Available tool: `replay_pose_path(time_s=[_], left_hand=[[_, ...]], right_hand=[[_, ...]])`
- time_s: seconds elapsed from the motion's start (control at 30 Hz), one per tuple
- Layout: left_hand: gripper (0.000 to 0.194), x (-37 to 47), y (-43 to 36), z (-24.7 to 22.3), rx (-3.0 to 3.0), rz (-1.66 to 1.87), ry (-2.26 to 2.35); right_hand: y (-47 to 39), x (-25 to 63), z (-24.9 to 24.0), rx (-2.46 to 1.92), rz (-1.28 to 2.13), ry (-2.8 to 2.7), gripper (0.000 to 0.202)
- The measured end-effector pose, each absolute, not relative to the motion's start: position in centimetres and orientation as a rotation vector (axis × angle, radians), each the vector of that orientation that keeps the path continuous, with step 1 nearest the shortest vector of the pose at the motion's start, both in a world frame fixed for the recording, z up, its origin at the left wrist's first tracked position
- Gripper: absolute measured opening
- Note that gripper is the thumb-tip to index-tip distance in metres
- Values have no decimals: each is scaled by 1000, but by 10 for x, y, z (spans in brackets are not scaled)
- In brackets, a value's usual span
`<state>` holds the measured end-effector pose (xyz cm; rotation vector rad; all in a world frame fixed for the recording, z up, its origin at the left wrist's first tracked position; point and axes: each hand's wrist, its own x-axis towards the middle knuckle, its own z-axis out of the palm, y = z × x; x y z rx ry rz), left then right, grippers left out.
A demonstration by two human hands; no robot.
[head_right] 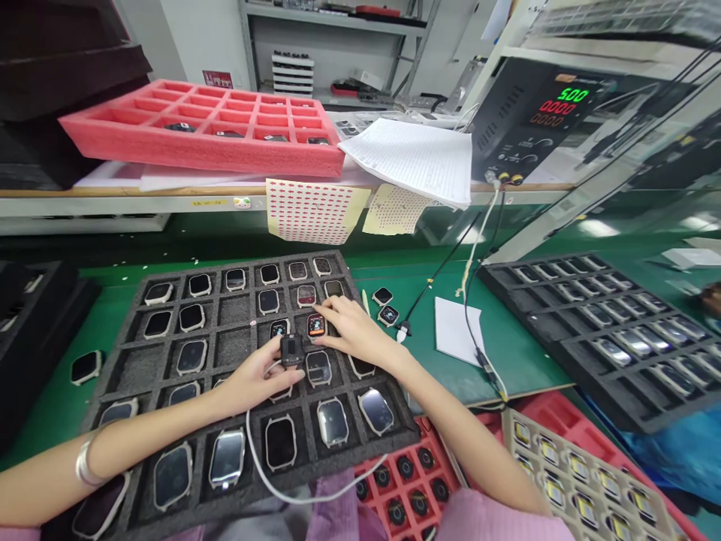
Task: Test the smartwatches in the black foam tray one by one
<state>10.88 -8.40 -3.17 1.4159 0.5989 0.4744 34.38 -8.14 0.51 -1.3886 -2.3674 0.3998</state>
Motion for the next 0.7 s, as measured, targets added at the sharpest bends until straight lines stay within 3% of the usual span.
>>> replay_pose_path(time_s=[0.2, 0.53, 0.7], left_hand=[[42, 109, -84, -30, 1357, 485, 608], [33, 107, -105, -20, 1223, 359, 557], [36, 109, -103, -21, 1219, 389, 570]], right_hand=[[-82, 372, 26, -1550, 330, -2626, 36], [-92, 368, 31, -1577, 323, -2464, 33], [-129, 325, 36, -1361, 544, -2329, 41]])
